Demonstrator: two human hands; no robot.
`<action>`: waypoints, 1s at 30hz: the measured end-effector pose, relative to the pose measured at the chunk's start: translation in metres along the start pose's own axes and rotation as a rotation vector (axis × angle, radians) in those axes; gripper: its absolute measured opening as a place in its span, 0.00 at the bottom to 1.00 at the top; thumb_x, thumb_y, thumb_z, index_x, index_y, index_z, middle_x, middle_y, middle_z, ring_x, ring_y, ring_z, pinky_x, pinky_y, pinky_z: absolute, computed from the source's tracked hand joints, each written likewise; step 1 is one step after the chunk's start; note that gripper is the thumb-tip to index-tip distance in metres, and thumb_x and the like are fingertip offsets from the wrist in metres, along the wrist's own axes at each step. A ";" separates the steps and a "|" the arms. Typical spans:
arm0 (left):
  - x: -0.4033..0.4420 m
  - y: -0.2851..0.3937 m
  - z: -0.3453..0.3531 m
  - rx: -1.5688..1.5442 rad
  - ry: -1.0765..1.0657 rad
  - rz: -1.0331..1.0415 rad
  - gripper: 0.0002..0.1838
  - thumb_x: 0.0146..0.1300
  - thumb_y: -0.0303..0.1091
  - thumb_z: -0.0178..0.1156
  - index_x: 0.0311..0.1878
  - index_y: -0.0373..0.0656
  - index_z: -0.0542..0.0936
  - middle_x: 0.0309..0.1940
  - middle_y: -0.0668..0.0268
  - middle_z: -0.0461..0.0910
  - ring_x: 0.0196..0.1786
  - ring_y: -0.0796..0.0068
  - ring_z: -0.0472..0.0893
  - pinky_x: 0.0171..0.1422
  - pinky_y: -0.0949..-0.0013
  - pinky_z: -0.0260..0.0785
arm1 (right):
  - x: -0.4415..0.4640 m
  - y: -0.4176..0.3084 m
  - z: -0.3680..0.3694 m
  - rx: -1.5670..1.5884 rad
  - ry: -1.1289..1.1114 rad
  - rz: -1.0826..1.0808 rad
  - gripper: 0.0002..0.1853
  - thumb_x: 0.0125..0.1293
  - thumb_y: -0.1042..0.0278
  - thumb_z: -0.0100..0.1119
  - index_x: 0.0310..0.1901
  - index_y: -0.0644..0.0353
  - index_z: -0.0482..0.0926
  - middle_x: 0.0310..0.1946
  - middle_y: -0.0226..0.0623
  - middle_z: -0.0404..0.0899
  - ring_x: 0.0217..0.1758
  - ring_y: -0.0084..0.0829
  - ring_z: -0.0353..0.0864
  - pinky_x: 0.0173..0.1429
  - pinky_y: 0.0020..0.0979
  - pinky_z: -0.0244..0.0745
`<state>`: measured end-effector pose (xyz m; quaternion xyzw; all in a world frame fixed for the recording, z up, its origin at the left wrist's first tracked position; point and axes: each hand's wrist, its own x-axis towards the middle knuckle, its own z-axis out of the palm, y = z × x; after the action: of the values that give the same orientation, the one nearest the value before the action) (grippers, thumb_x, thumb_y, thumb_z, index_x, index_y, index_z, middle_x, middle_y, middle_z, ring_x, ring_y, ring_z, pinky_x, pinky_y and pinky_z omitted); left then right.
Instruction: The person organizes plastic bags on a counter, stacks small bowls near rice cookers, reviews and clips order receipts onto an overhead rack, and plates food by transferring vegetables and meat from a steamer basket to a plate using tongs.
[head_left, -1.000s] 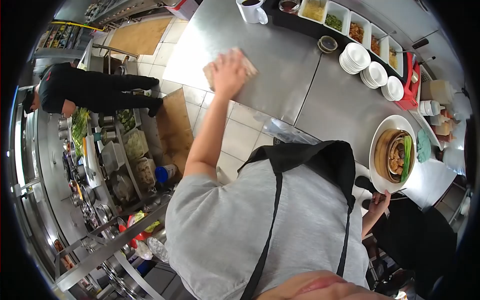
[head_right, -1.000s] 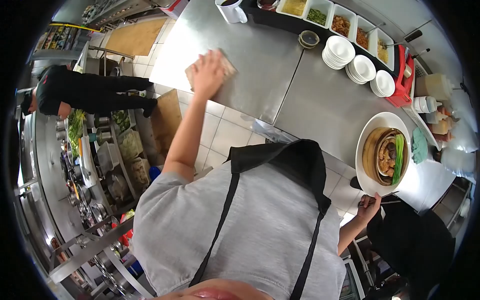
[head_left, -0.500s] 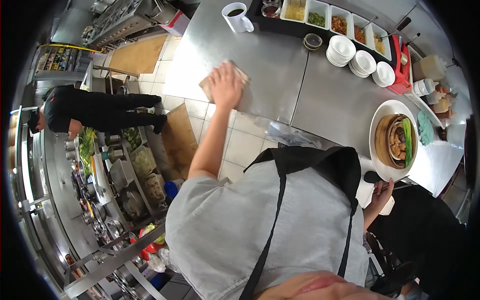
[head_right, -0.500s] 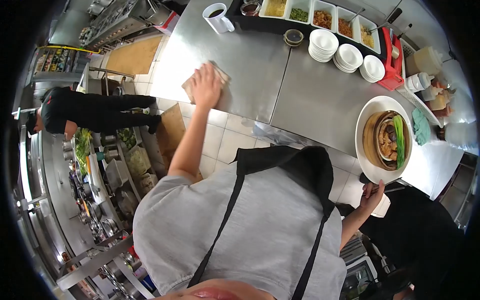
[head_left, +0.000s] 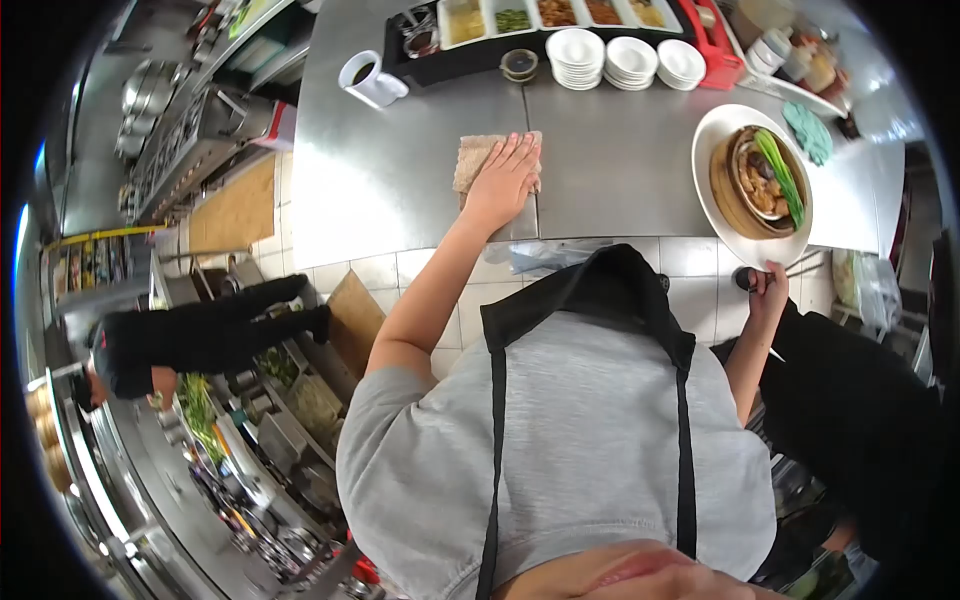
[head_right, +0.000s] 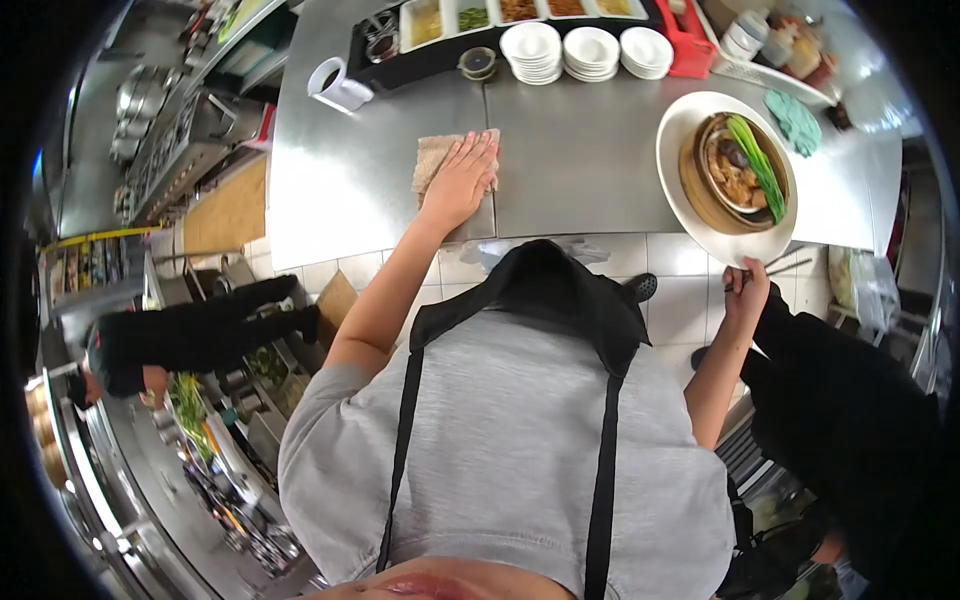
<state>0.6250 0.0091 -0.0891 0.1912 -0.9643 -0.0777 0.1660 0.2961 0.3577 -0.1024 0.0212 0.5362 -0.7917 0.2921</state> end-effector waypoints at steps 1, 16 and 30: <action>0.007 0.004 -0.001 -0.006 -0.009 0.027 0.23 0.65 0.38 0.42 0.62 0.42 0.63 0.65 0.59 0.58 0.67 0.57 0.56 0.70 0.59 0.44 | -0.002 0.001 -0.001 0.016 0.004 -0.005 0.03 0.52 0.73 0.51 0.25 0.62 0.70 0.13 0.27 0.64 0.07 0.19 0.51 0.21 0.24 0.59; 0.253 0.055 0.083 -2.518 -0.177 -0.510 0.22 0.63 0.44 0.41 0.54 0.39 0.70 0.51 0.57 0.73 0.53 0.58 0.73 0.59 0.54 0.64 | 0.015 0.020 0.010 0.076 0.343 -0.124 0.06 0.51 0.72 0.51 0.21 0.61 0.69 0.12 0.28 0.63 0.07 0.18 0.52 0.14 0.23 0.56; 0.308 0.008 0.189 -2.416 -0.038 -0.619 0.31 0.65 0.59 0.35 0.56 0.42 0.68 0.54 0.57 0.70 0.56 0.56 0.70 0.62 0.53 0.61 | 0.080 0.064 -0.030 0.235 0.388 -0.251 0.07 0.53 0.72 0.52 0.20 0.60 0.71 0.10 0.26 0.63 0.06 0.19 0.52 0.14 0.23 0.58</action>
<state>0.2878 -0.0892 -0.1744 0.1340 -0.1930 -0.9520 0.1963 0.2526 0.3324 -0.1967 0.1398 0.4848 -0.8598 0.0785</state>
